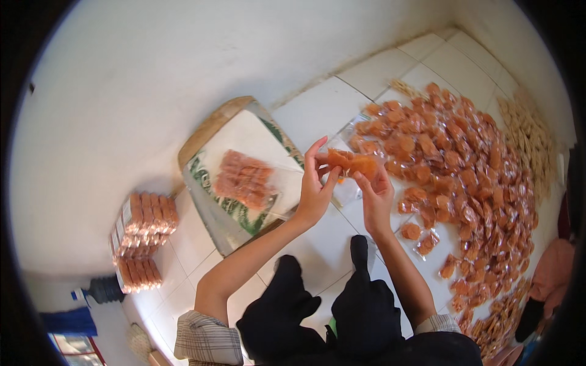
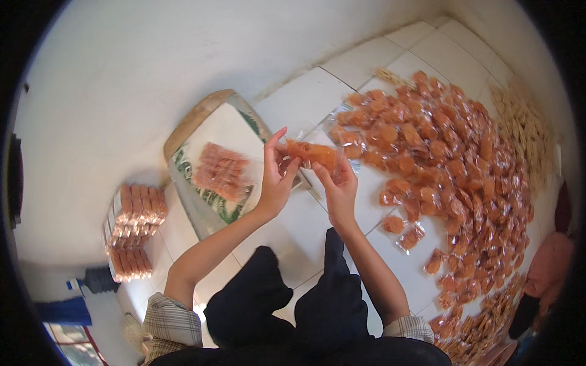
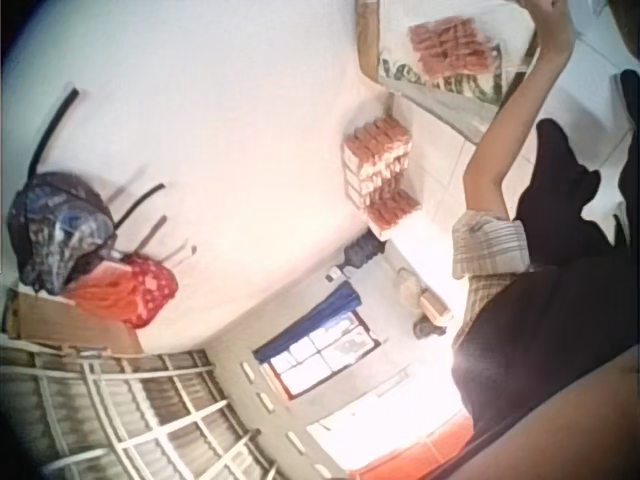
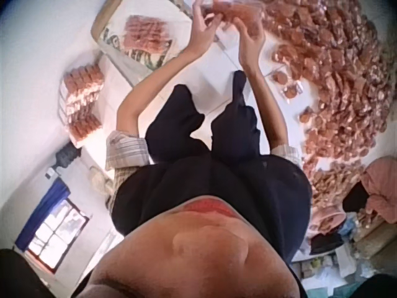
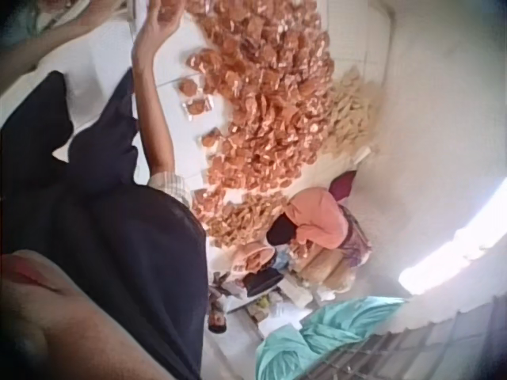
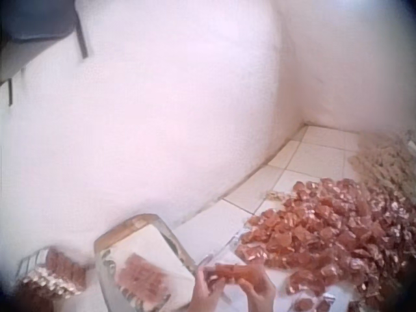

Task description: The person labels and seals transparent plastic packages of meat products or snacks by hand, aligning labels on the packs and flattening them down.

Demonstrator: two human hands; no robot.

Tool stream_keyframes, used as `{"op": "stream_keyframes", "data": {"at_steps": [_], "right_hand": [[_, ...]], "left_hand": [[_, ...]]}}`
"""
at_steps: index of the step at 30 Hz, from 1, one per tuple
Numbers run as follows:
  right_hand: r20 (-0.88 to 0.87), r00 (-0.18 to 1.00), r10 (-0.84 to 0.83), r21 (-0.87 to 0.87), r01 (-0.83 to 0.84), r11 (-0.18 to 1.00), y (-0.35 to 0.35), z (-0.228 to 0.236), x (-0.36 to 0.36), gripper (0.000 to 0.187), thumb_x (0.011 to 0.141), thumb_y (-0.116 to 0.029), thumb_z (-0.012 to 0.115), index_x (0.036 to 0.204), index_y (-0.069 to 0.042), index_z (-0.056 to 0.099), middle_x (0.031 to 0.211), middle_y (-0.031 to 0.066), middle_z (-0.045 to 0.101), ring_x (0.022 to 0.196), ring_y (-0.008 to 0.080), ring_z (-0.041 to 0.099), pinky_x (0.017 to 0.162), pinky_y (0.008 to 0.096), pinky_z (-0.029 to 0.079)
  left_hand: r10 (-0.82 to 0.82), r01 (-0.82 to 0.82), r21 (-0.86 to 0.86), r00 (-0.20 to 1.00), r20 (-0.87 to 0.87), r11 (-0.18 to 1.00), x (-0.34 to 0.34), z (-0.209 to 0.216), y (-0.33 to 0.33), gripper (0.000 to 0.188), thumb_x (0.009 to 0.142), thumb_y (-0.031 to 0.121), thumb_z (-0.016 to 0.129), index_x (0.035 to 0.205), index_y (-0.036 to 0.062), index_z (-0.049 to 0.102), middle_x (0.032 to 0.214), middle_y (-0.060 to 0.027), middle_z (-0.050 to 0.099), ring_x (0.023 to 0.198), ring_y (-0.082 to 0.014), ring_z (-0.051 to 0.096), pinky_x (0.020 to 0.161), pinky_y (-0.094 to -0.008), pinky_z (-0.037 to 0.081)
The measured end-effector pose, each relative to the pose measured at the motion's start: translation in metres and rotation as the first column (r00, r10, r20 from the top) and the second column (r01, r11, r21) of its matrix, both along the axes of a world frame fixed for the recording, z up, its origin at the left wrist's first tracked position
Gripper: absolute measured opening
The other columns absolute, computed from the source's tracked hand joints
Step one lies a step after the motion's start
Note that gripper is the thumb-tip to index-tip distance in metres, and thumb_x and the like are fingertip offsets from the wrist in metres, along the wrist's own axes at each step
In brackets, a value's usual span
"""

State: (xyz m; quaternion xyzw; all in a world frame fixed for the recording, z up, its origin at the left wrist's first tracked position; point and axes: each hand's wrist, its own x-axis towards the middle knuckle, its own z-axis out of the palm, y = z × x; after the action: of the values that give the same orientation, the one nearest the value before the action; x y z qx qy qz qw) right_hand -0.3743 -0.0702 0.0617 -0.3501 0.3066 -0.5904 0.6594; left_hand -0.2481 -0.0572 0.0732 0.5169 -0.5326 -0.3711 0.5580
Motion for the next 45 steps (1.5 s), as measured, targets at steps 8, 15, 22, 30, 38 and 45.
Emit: {"op": "stream_keyframes", "data": {"at_steps": [8, 15, 22, 30, 38, 45], "right_hand": [[-0.538, 0.808, 0.242, -0.09, -0.34, 0.936, 0.019, 0.004, 0.022, 0.028, 0.085, -0.001, 0.057, 0.113, 0.004, 0.056, 0.106, 0.0111, 0.063, 0.097, 0.0137, 0.059, 0.085, 0.0263, 0.047], [-0.381, 0.822, 0.423, 0.358, -0.291, 0.887, 0.04, -0.081, 0.016, 0.033, 0.084, -0.009, 0.06, 0.113, 0.006, 0.054, 0.106, 0.0101, 0.061, 0.096, 0.0134, 0.059, 0.086, 0.0253, 0.045], [-0.429, 0.738, 0.521, 0.065, -0.55, 0.833, 0.03, -0.096, 0.079, 0.023, 0.086, 0.002, 0.054, 0.108, 0.005, 0.059, 0.115, 0.0129, 0.059, 0.107, 0.0184, 0.055, 0.095, 0.0305, 0.041], [-0.736, 0.674, 0.057, -0.389, -0.491, 0.779, 0.039, -0.102, 0.113, 0.042, 0.069, 0.011, 0.06, 0.107, -0.007, 0.063, 0.1, 0.0095, 0.058, 0.098, 0.0235, 0.056, 0.083, 0.0309, 0.044], [-0.661, 0.742, -0.114, -0.445, -0.265, 0.855, 0.043, -0.112, 0.15, 0.028, 0.073, 0.006, 0.062, 0.1, -0.004, 0.066, 0.093, 0.008, 0.053, 0.089, 0.0222, 0.051, 0.076, 0.0282, 0.044], [-0.596, 0.801, 0.067, -0.38, -0.355, 0.854, 0.042, -0.112, 0.175, 0.031, 0.077, 0.005, 0.059, 0.107, -0.002, 0.06, 0.092, 0.0114, 0.052, 0.085, 0.0238, 0.053, 0.076, 0.0302, 0.045]], "left_hand": [[0.268, -0.231, -0.182, 0.939, 0.216, 0.956, 0.102, -0.016, 0.064, 0.037, 0.083, 0.008, 0.061, 0.118, 0.0043, 0.049, 0.102, -0.0095, 0.052, 0.098, -0.0183, 0.052, 0.086, -0.0305, 0.044], [0.553, -0.579, -0.166, 0.593, 0.586, 0.798, 0.219, -0.053, 0.074, 0.041, 0.09, 0.032, 0.052, 0.123, 0.0082, 0.047, 0.12, -0.0144, 0.045, 0.11, -0.0272, 0.046, 0.097, -0.0394, 0.034], [0.333, -0.66, -0.011, 0.365, 0.869, 0.751, 0.263, -0.084, 0.054, 0.058, 0.085, 0.054, 0.048, 0.132, 0.0196, 0.042, 0.125, -0.0155, 0.044, 0.114, -0.0311, 0.046, 0.094, -0.0454, 0.036], [0.242, -0.648, 0.177, 0.503, 0.83, 0.741, 0.265, -0.077, 0.053, 0.063, 0.083, 0.059, 0.048, 0.134, 0.0231, 0.039, 0.11, -0.0133, 0.055, 0.101, -0.0279, 0.056, 0.087, -0.0439, 0.041], [0.241, -0.65, 0.104, 0.419, 0.875, 0.753, 0.261, -0.074, 0.053, 0.065, 0.083, 0.059, 0.048, 0.134, 0.0204, 0.039, 0.107, -0.0131, 0.055, 0.095, -0.027, 0.058, 0.083, -0.0384, 0.046], [0.218, -0.651, 0.155, 0.455, 0.864, 0.743, 0.248, -0.074, 0.049, 0.079, 0.073, 0.068, 0.055, 0.134, 0.0197, 0.039, 0.112, -0.0131, 0.054, 0.1, -0.0291, 0.056, 0.085, -0.0399, 0.045]]}}
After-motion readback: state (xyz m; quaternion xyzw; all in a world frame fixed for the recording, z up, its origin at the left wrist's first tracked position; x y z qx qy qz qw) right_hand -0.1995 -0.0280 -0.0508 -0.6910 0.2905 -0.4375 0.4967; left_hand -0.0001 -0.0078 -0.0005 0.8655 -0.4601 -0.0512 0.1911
